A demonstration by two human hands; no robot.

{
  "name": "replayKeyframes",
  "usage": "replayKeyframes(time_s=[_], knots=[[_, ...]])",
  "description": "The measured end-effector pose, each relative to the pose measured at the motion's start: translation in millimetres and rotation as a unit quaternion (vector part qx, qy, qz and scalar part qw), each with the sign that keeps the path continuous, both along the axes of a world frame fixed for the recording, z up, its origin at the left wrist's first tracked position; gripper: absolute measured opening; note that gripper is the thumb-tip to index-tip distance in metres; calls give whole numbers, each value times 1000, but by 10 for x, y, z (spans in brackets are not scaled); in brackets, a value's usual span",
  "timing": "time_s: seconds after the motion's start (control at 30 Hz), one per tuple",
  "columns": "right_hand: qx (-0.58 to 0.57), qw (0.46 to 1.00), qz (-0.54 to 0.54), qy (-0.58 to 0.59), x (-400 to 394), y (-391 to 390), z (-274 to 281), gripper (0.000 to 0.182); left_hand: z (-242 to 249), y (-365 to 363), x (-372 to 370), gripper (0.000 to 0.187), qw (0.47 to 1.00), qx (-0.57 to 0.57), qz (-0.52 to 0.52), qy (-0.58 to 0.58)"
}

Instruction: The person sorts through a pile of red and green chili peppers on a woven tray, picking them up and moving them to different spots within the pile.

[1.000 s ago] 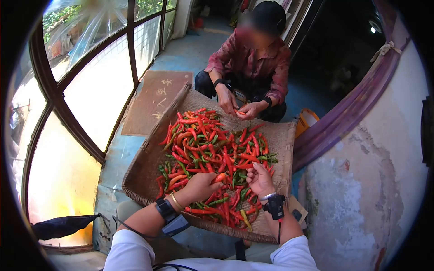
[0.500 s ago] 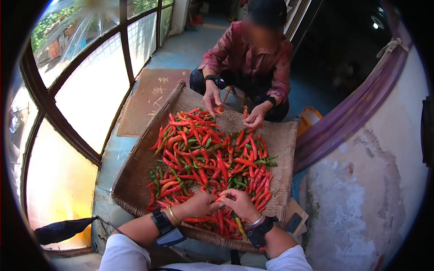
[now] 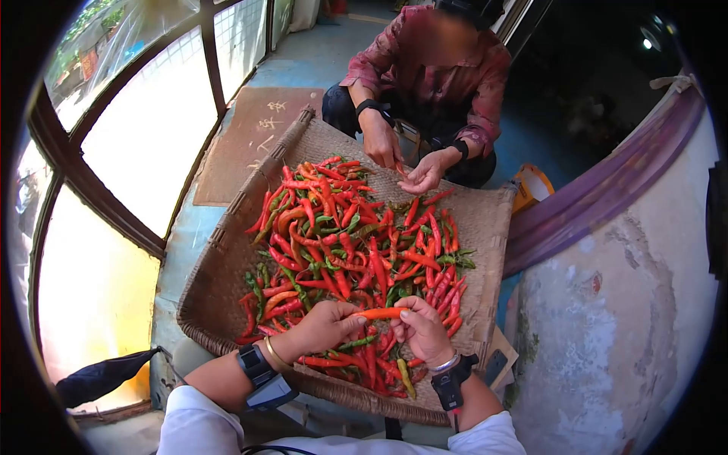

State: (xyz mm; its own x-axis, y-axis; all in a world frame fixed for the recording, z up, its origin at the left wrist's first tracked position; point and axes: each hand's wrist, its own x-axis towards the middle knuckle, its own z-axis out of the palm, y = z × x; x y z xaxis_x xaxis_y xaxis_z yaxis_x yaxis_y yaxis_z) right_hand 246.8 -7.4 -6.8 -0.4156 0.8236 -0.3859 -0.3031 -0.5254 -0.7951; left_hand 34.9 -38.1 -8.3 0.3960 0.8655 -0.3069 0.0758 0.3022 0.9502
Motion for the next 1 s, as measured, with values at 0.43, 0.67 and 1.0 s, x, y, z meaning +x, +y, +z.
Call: replayKeyframes(time_s=[0.43, 0.67, 1.0], knots=[[36, 993, -90, 67, 247, 228, 79, 23, 182, 185, -249, 18, 995, 24, 95, 12], [-48, 967, -231, 100, 343, 273, -78, 30, 206, 314, -449, 25, 892, 252, 129, 353], [-77, 989, -81, 93, 130, 89, -102, 24, -14, 351, -427, 44, 731, 349, 89, 579]])
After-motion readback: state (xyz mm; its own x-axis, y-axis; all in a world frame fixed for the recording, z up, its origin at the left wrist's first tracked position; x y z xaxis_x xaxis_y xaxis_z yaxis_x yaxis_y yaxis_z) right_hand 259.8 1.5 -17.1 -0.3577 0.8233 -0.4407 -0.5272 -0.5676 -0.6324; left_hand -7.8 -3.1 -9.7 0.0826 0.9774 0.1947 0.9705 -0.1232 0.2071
